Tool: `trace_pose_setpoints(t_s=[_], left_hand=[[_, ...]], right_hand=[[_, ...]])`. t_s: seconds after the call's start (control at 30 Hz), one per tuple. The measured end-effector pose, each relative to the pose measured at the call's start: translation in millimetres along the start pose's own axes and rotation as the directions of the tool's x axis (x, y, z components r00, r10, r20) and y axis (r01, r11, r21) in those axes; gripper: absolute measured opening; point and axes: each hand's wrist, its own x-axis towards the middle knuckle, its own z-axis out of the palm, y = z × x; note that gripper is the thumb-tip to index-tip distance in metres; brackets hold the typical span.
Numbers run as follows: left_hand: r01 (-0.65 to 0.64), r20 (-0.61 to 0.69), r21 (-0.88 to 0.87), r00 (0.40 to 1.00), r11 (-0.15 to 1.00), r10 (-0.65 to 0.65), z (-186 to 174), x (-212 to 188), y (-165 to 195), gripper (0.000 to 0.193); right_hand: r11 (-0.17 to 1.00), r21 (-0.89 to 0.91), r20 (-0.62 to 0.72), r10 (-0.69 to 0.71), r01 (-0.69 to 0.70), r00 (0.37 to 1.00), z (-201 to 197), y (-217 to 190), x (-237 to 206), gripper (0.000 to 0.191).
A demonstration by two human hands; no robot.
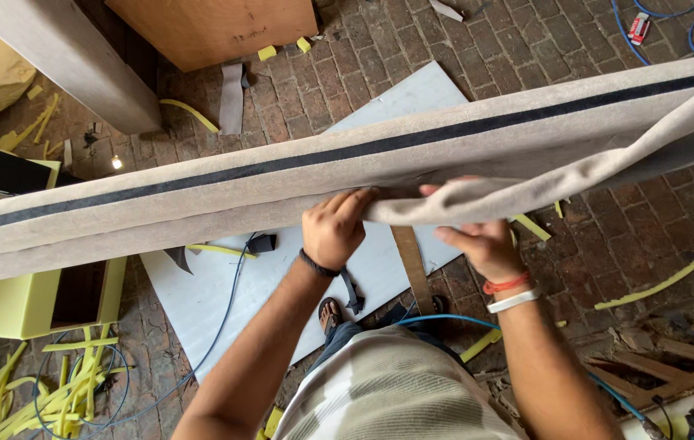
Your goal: The person stretches beige upholstery fabric over a long padded wooden frame and staples it underneath using a pneumatic nail gun, working along the frame. They then trim the excess fabric with scissors and continue pulling and stapling the fabric taut along the edge.
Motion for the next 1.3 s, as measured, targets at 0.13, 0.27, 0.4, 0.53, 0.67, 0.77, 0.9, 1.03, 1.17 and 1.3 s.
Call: trace_pose_setpoints(t_s=[0.13,0.27,0.4,0.53,0.67,0.77,0.9,1.03,1.17,1.3], left_hand=[[0.001,0.015,-0.032,1.000,0.999,0.000,1.3,22.1,-5.7,0.045],[0.079,-0.039,-0.056,0.996,0.995,-0.081,7.6,25.8,-1.2,0.042],[0.104,-0.098,-0.048,0.989,0.993,-0.108,14.9,24.0,0.2,0.038],[0.104,-0.110,-0.037,0.988,0.994,-0.107,22.2,17.5,-2.4,0.026],[0.026,-0.051,0.064,0.998,0.998,-0.023,31.7,10.5,-5.7,0.020],[-0.086,-0.018,0.108,0.996,0.990,0.089,40.0,5.7,-2.7,0.017],[-0.165,-0.093,0.137,0.979,0.977,0.179,50.2,0.8,11.5,0.019],[-0.109,-0.025,0.108,0.993,0.988,0.112,51.4,9.7,12.3,0.018],[-0.190,-0.005,0.126,0.981,0.974,0.192,49.5,18.5,6.0,0.014],[-0.216,-0.010,0.176,0.975,0.960,0.221,52.9,16.9,4.9,0.013]], right_hand=[[0.993,-0.116,-0.055,0.004,-0.011,0.998,36.4,24.2,17.7,0.061],[0.831,-0.541,-0.336,-0.078,-0.124,0.939,31.6,63.1,39.2,0.016],[0.726,-0.617,-0.502,-0.068,-0.303,0.862,0.2,86.4,50.8,0.026],[0.664,-0.736,-0.423,-0.294,-0.136,0.857,-2.9,94.3,49.9,0.022],[0.696,-0.669,-0.538,-0.211,-0.261,0.816,6.5,93.4,52.7,0.024],[0.692,-0.672,-0.545,-0.220,-0.264,0.809,9.2,90.1,51.4,0.026],[0.704,-0.660,-0.554,-0.220,-0.262,0.803,10.8,90.9,46.0,0.028],[0.702,-0.660,-0.558,-0.221,-0.267,0.800,11.8,91.6,43.6,0.031],[0.706,-0.656,-0.561,-0.219,-0.267,0.798,13.0,90.1,44.8,0.033],[0.701,-0.661,-0.560,-0.224,-0.267,0.798,11.8,88.0,45.3,0.036]])
